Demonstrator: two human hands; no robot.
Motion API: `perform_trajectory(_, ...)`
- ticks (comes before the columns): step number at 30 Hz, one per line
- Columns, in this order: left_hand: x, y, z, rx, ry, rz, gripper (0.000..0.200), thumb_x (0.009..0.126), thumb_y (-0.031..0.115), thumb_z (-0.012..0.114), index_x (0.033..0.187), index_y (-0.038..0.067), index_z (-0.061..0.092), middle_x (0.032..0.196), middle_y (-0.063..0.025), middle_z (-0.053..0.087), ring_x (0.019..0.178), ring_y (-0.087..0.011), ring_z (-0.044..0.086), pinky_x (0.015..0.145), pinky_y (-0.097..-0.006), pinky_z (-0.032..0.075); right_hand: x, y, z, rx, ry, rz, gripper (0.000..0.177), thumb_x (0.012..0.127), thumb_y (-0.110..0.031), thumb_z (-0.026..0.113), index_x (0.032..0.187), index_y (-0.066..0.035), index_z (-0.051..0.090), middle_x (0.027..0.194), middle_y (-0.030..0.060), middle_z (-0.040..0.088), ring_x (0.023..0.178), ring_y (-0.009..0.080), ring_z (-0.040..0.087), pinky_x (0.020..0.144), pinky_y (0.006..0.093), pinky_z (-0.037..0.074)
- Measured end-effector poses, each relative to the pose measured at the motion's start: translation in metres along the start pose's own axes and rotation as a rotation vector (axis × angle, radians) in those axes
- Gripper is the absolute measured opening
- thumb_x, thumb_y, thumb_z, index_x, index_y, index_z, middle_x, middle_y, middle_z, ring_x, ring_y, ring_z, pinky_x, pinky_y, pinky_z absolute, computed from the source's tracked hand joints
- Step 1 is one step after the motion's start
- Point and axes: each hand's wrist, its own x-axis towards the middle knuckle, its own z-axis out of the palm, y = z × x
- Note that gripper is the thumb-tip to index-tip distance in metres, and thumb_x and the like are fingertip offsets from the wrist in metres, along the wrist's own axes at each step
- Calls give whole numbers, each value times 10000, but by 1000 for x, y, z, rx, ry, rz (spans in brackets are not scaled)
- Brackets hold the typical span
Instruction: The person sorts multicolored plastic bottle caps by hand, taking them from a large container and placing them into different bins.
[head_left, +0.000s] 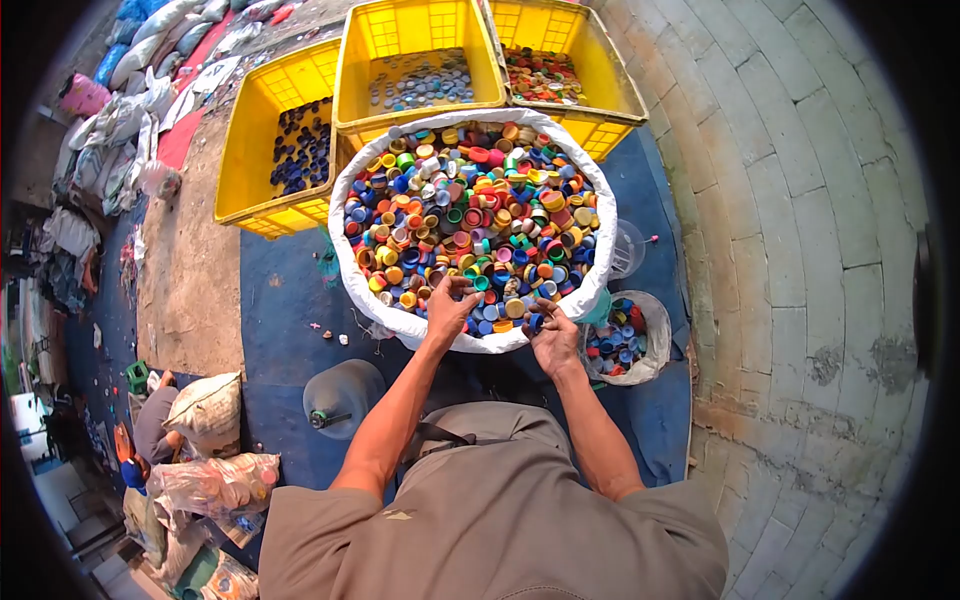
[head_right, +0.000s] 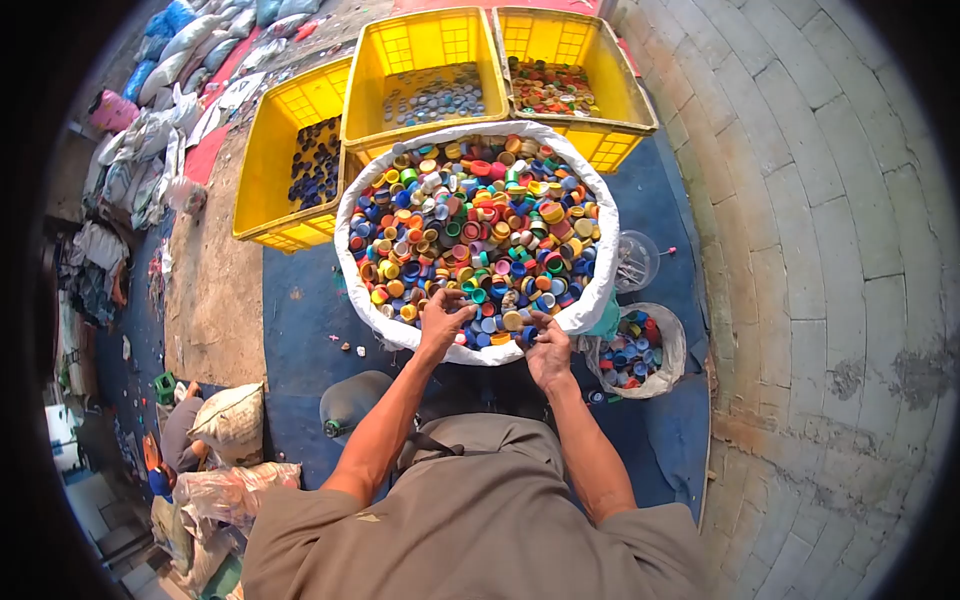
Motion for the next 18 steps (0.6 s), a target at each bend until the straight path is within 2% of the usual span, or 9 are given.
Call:
perform_trajectory(4, 26, 21, 28, 340, -71, 375, 405, 722, 106, 736, 1092, 18, 597, 935, -114, 696, 881, -254, 673, 786, -347, 513, -24, -10, -21, 99, 68, 22, 337, 777, -102, 494, 1108, -58, 545, 934, 69, 581, 842, 198, 571, 768, 373, 495)
perform_trajectory(7, 46, 27, 49, 482, -173, 422, 511, 740, 105, 714, 1225, 67, 559, 1043, -120, 687, 939, -274, 667, 816, -345, 514, -36, -11, -28, 105, 79, 5, 308, 801, -136, 509, 1099, -67, 550, 912, 51, 575, 820, 181, 572, 751, 371, 494)
perform_trajectory(8, 51, 28, 54, 485, -229, 441, 547, 776, 94, 677, 1292, 117, 500, 1073, -108, 679, 972, -321, 646, 817, -397, 513, -39, -11, -27, 86, 101, -7, 299, 818, -149, 517, 1106, -76, 544, 896, 39, 568, 792, 166, 566, 728, 362, 490)
perform_trajectory(9, 55, 30, 58, 560, -224, 506, 547, 786, 107, 673, 1304, 126, 495, 1073, -92, 681, 950, -320, 650, 788, -409, 518, -40, -10, -28, 81, 103, -9, 301, 820, -152, 522, 1111, -78, 540, 894, 37, 567, 788, 165, 562, 722, 359, 487)
perform_trajectory(11, 62, 33, 64, 718, -270, 510, 565, 789, 121, 678, 1319, 142, 485, 1077, -72, 682, 930, -321, 651, 757, -419, 517, -43, -8, -30, 69, 104, -6, 305, 825, -159, 532, 1119, -80, 532, 891, 35, 565, 780, 162, 555, 710, 352, 483)
perform_trajectory(12, 64, 34, 66, 756, -268, 574, 561, 795, 103, 641, 1329, 154, 476, 1001, -105, 693, 852, -329, 660, 693, -439, 514, -45, -8, -29, 67, 101, -8, 309, 833, -166, 540, 1130, -81, 522, 885, 30, 560, 768, 155, 544, 698, 343, 477)
perform_trajectory(15, 77, 24, 72, 882, -312, 548, 549, 796, 73, 591, 1326, 156, 478, 902, -156, 687, 775, -336, 662, 645, -452, 507, -46, -7, -28, 23, 90, -8, 301, 840, -165, 535, 1127, -77, 526, 879, 27, 555, 772, 147, 541, 700, 339, 477)
perform_trajectory(16, 79, 20, 73, 855, -299, 606, 546, 789, 54, 555, 1321, 151, 479, 828, -188, 671, 716, -349, 653, 609, -464, 499, -46, -8, -27, 15, 90, -2, 295, 846, -157, 527, 1129, -75, 529, 872, 25, 552, 767, 141, 540, 697, 336, 477)
perform_trajectory(18, 85, 14, 74, 898, -299, 587, 508, 795, 65, 567, 1293, 146, 509, 839, -162, 682, 709, -351, 651, 622, -455, 504, -44, -9, -26, 5, 90, 4, 287, 852, -160, 527, 1127, -77, 535, 864, 23, 551, 756, 137, 541, 689, 331, 479)
